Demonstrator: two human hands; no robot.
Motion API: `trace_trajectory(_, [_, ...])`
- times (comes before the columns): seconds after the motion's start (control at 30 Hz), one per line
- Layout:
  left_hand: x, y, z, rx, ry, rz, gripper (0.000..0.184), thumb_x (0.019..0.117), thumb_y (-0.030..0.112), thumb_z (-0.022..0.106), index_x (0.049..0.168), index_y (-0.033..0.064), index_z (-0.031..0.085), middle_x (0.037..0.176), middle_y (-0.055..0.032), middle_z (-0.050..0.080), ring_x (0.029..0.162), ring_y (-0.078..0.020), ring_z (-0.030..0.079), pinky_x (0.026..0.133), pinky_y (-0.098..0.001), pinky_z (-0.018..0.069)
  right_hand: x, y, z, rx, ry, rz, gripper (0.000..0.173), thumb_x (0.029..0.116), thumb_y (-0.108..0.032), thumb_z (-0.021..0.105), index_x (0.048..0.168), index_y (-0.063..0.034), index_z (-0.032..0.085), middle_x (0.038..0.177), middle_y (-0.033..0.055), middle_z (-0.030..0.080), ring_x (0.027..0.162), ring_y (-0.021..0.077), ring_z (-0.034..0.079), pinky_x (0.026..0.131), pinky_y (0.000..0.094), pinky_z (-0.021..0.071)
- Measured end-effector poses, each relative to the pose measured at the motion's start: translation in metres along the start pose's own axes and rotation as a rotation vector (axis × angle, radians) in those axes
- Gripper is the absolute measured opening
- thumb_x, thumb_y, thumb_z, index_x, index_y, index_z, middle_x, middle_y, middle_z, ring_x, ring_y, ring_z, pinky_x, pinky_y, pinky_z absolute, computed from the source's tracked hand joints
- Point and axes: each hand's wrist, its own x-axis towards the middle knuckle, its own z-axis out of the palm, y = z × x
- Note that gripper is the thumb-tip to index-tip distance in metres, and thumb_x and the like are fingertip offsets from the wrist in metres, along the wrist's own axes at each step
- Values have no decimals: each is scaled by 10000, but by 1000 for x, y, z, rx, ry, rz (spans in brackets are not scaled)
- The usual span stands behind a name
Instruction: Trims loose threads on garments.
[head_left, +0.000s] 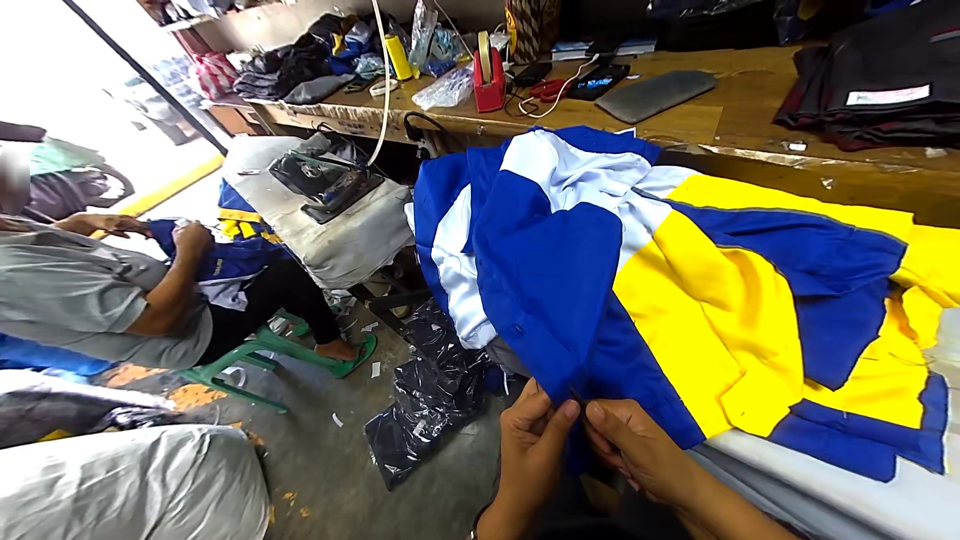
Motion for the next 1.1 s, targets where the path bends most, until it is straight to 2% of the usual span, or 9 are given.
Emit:
trace_trajectory(0.4, [0,-2,4,-29,35,-30,186,1004,239,645,1011,135,799,1147,11,735,1130,-64,645,1006,-268,515,-2,-3,-4,-1,-38,27,456,1070,-479,488,700,-215,528,569,-146,393,446,-78,359,406,90,293])
trace_trajectory(0.53, [4,6,0,-23,119,-72,282,1012,356,624,895,154,781,1035,31,732,1015,-51,667,909,-250,553,-7,-24,-26,-254,-187,32,482,1076,-556,364,914,-163,591,650,-106,492,522,-49,478,469,118,414])
trace_trajectory(0.67, [14,16,-10,-72,141,-120,191,996,215,661,947,70,775,937,-15,753,866,-66,707,808,-253,595,14,-47,-24,-772,95,-191,507,1063,-578,392,1113,-120,604,720,-83,488,585,-35,449,524,150,401])
trace_trajectory(0.77, [21,18,-12,-102,109,-151,133,963,164,701,940,44,756,835,-7,731,727,-30,667,676,-192,558,40,-51,-11,-819,126,-227,329,1045,-422,556,993,-102,614,695,-91,478,584,-49,415,540,128,356])
trace_trajectory(0.87, [27,18,-17,-37,66,-117,111,972,122,674,955,28,731,862,-6,731,745,-35,674,687,-202,567,53,-51,-9,-579,31,-164,179,1019,-208,598,870,-120,557,710,-113,461,607,-70,424,563,97,352])
trace_trajectory(0.93, [29,20,-19,14,49,-97,112,973,90,649,906,47,728,834,26,707,732,-20,653,683,-195,561,54,-46,-15,-316,-17,-107,140,1008,-172,625,895,-176,544,663,-149,505,540,-67,481,516,106,422])
trace_trajectory(1.0, [31,23,-14,-121,45,-247,165,977,61,609,854,60,719,805,11,708,741,-38,663,718,-221,563,51,-40,-23,-101,-68,-61,145,1003,-151,645,901,-209,561,603,-150,551,495,-38,532,505,145,485])
trace_trajectory(1.03, [32,23,-11,-223,42,-344,194,989,49,574,847,58,706,819,-18,722,768,-63,689,757,-245,580,50,-41,-27,-102,-77,-53,150,1004,-151,648,893,-205,564,592,-150,547,491,-39,531,503,145,485])
trace_trajectory(1.1, [36,22,-7,-320,11,-430,198,1003,49,549,879,52,703,861,-46,739,805,-86,713,781,-264,596,45,-53,-35,-425,-54,-129,155,1006,-202,641,878,-156,567,660,-144,493,562,-78,454,535,99,385])
